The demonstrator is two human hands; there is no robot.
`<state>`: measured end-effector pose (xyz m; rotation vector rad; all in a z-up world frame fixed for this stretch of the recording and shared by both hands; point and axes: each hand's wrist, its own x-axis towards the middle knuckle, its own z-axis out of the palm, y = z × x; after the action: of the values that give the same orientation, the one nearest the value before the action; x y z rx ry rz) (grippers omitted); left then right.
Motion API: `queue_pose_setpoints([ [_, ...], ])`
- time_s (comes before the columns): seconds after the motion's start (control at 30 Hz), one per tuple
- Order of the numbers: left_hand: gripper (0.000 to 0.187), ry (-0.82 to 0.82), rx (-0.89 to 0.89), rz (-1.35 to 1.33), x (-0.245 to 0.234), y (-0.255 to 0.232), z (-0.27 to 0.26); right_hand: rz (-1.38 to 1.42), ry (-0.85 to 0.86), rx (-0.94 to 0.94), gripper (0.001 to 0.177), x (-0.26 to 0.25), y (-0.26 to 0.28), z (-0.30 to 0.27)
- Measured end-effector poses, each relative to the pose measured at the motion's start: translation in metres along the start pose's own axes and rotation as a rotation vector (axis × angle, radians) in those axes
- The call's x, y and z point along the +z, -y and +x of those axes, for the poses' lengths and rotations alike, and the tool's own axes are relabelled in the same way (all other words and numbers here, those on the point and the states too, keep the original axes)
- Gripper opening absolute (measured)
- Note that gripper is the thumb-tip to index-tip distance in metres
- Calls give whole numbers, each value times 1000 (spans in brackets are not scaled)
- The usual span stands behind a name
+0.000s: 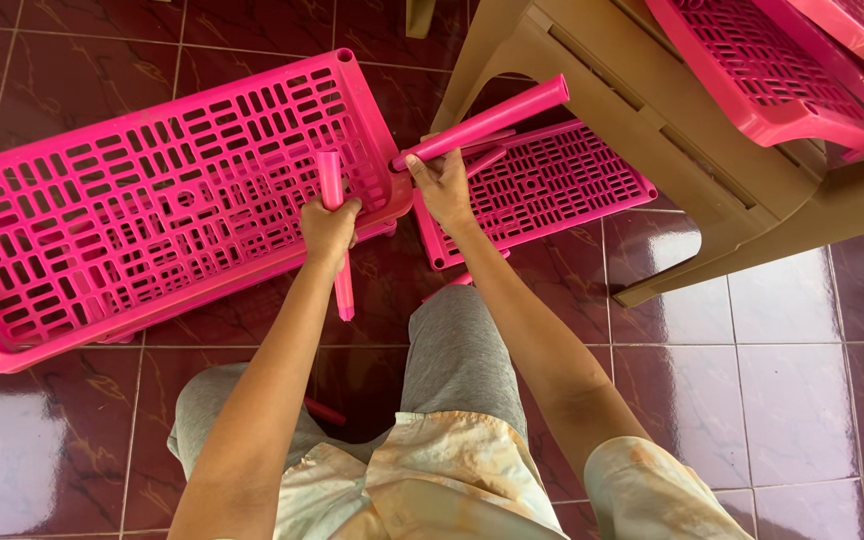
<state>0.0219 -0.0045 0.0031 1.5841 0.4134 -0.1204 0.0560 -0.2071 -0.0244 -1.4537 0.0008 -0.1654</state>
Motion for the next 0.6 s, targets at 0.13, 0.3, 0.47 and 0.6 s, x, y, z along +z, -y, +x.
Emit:
queue_pose_setpoints([
  [0.13, 43, 32, -91, -17, 1, -10, 0, -95, 60, -33, 42, -4, 8, 6],
  [0.3, 42, 42, -128, 46, 0, -19, -3, -346, 140, -195, 43, 0, 24, 10],
  [0.47, 38, 30, -138, 28, 0, -20, -3, -503, 203, -229, 25, 6, 48, 7],
  [0.6, 35, 17, -176, 34, 0, -18, 0, -614, 243, -228, 24, 7, 68, 9],
])
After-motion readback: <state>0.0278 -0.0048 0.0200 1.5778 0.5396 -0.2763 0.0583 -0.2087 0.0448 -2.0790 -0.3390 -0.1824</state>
